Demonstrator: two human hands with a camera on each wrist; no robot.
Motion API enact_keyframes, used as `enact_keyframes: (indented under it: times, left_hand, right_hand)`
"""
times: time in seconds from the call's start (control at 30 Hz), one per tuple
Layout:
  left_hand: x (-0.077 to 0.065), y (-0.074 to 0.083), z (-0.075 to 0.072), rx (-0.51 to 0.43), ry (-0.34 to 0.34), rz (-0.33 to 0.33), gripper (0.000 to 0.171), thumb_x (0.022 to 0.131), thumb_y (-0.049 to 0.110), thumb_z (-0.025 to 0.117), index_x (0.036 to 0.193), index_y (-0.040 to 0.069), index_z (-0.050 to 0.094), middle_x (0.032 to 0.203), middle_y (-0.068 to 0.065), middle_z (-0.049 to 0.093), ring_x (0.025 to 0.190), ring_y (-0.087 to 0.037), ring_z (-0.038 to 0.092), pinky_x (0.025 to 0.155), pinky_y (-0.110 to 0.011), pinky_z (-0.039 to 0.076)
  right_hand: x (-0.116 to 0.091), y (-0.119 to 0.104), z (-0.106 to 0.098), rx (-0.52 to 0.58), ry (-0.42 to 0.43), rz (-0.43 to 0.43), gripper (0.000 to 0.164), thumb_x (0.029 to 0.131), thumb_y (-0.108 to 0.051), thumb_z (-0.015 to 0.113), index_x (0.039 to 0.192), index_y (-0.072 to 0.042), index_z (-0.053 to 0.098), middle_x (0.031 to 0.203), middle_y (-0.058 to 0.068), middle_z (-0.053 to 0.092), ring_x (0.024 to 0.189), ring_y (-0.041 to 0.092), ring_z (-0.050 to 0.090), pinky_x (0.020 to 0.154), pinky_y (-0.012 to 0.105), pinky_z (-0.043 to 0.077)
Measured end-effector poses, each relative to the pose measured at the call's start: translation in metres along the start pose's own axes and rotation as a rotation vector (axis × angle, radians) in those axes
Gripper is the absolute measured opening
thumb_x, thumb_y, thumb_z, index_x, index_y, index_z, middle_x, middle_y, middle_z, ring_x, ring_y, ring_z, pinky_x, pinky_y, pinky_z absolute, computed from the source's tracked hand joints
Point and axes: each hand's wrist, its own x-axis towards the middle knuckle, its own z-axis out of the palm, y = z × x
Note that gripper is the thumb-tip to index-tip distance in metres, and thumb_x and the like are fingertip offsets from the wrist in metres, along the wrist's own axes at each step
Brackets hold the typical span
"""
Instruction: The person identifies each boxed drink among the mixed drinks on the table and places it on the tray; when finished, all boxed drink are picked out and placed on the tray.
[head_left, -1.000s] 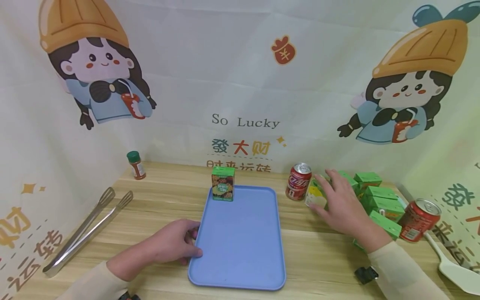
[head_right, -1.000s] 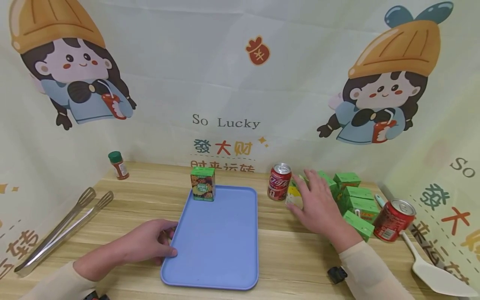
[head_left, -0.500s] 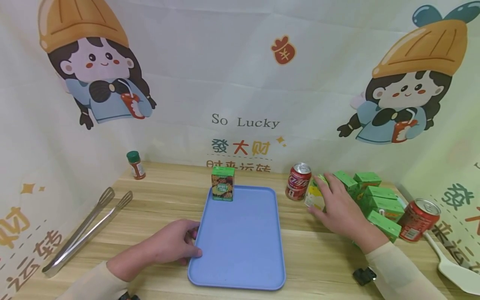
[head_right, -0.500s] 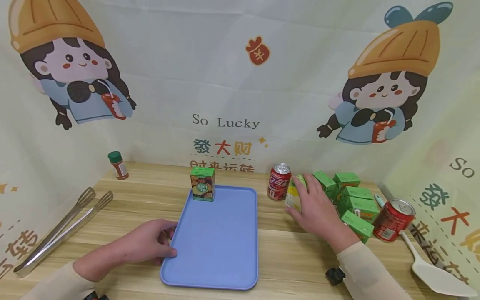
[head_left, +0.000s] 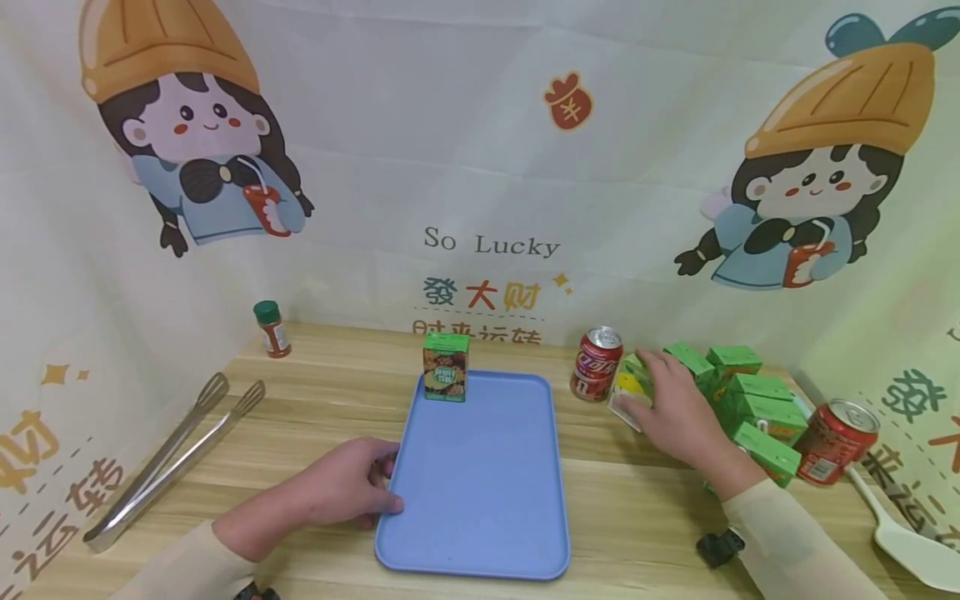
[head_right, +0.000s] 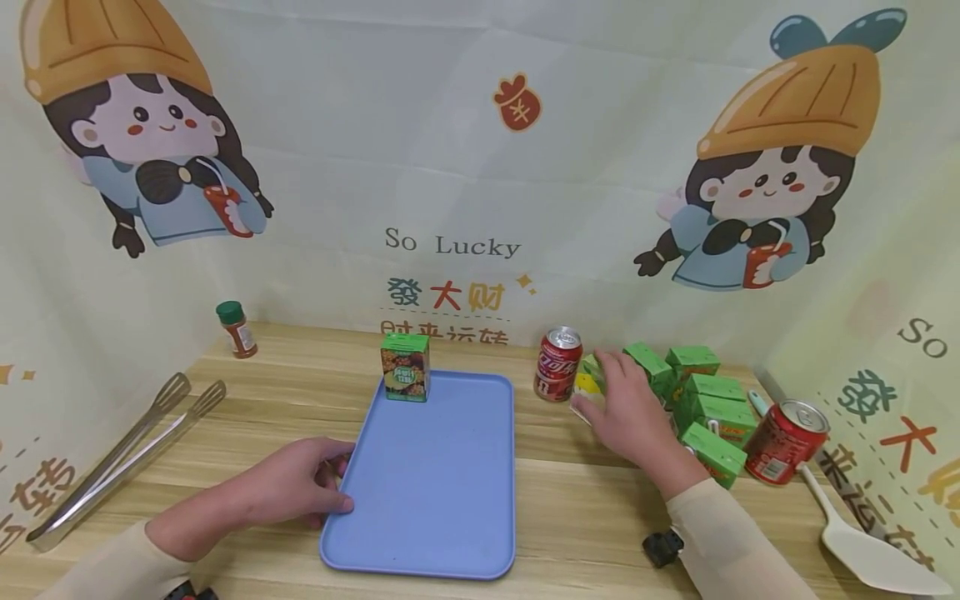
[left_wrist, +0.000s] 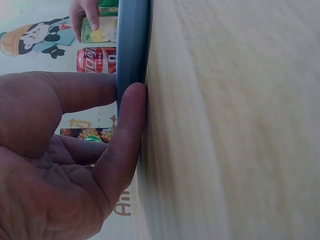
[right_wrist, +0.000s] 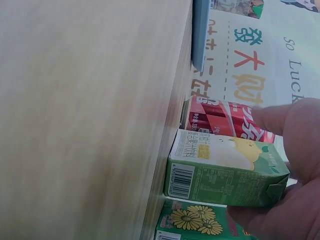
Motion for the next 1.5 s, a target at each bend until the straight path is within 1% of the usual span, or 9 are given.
enact_keyframes:
  times: [0.17,0.4,0.6,0.7,0.8,0.87,1.17,1.3,1.5]
  left_hand:
    - [0.0,0.0,0.001,0.007,0.003,-0.004,0.076,0.089,-0.003,0.089,0.151,-0.022,0.048,0.106,-0.011,0.065,0.081,-0.021,0.072,0.061,-0.036,0.071]
    - [0.001,0.0,0.0,0.005,0.001,-0.01,0.076,0.09,-0.003,0.088,0.151,-0.021,0.049,0.106,-0.012,0.065,0.081,-0.021,0.071,0.06,-0.036,0.071]
    - [0.0,0.001,0.0,0.004,0.003,-0.015,0.075,0.09,-0.004,0.088,0.151,-0.021,0.049,0.107,-0.012,0.065,0.082,-0.021,0.071,0.061,-0.036,0.071]
    - [0.0,0.0,0.001,0.004,0.006,-0.016,0.075,0.089,-0.004,0.089,0.151,-0.021,0.049,0.107,-0.011,0.065,0.082,-0.021,0.071,0.061,-0.036,0.071]
    - [0.0,0.0,0.001,0.006,0.007,-0.011,0.076,0.09,-0.003,0.088,0.152,-0.021,0.048,0.107,-0.011,0.065,0.082,-0.021,0.071,0.061,-0.036,0.071]
    - [0.0,0.0,0.001,0.006,0.008,-0.012,0.077,0.09,-0.003,0.088,0.152,-0.021,0.048,0.107,-0.011,0.065,0.082,-0.021,0.071,0.061,-0.036,0.071]
    - [0.001,0.001,0.001,0.014,0.013,-0.02,0.077,0.09,-0.003,0.088,0.153,-0.021,0.047,0.107,-0.011,0.066,0.082,-0.021,0.071,0.061,-0.035,0.071]
    - [0.001,0.001,0.001,0.012,0.014,-0.019,0.077,0.09,-0.004,0.088,0.153,-0.022,0.047,0.107,-0.012,0.066,0.081,-0.021,0.072,0.062,-0.035,0.071]
    - [0.001,0.001,0.001,0.01,0.009,-0.015,0.076,0.09,-0.004,0.088,0.152,-0.022,0.047,0.106,-0.012,0.066,0.081,-0.021,0.072,0.062,-0.036,0.071]
  right_hand:
    - [0.004,-0.003,-0.002,0.078,-0.009,0.08,0.077,0.107,-0.025,0.075,0.165,0.009,0.038,0.161,0.039,0.044,0.149,0.059,0.043,0.123,0.077,0.041]
    - [0.008,-0.002,-0.004,0.167,-0.017,0.188,0.078,0.109,-0.031,0.073,0.167,0.007,0.037,0.167,0.037,0.04,0.153,0.059,0.038,0.127,0.076,0.037]
    - [0.009,-0.001,-0.007,0.269,-0.026,0.294,0.08,0.111,-0.038,0.07,0.169,0.004,0.036,0.166,0.036,0.042,0.147,0.056,0.048,0.122,0.072,0.046]
    - [0.009,0.001,-0.008,0.297,-0.028,0.339,0.081,0.111,-0.043,0.069,0.168,0.004,0.037,0.164,0.036,0.044,0.144,0.054,0.052,0.12,0.07,0.049]
    - [0.009,0.003,-0.008,0.33,-0.028,0.38,0.081,0.111,-0.045,0.068,0.168,0.004,0.038,0.165,0.036,0.043,0.145,0.053,0.051,0.121,0.069,0.049]
    - [0.01,0.005,-0.007,0.359,-0.03,0.4,0.081,0.111,-0.045,0.068,0.169,0.004,0.037,0.167,0.035,0.041,0.148,0.053,0.048,0.124,0.069,0.046]
    - [0.009,0.01,-0.004,0.469,-0.022,0.435,0.085,0.11,-0.047,0.069,0.172,0.0,0.035,0.173,0.033,0.034,0.152,0.052,0.044,0.128,0.068,0.043]
    - [0.01,0.011,-0.003,0.498,-0.022,0.446,0.087,0.109,-0.048,0.072,0.173,-0.003,0.033,0.176,0.031,0.029,0.155,0.053,0.04,0.13,0.07,0.038]
    - [0.01,0.011,-0.004,0.534,-0.024,0.454,0.089,0.107,-0.046,0.075,0.174,-0.005,0.034,0.178,0.03,0.025,0.158,0.053,0.035,0.132,0.069,0.035]
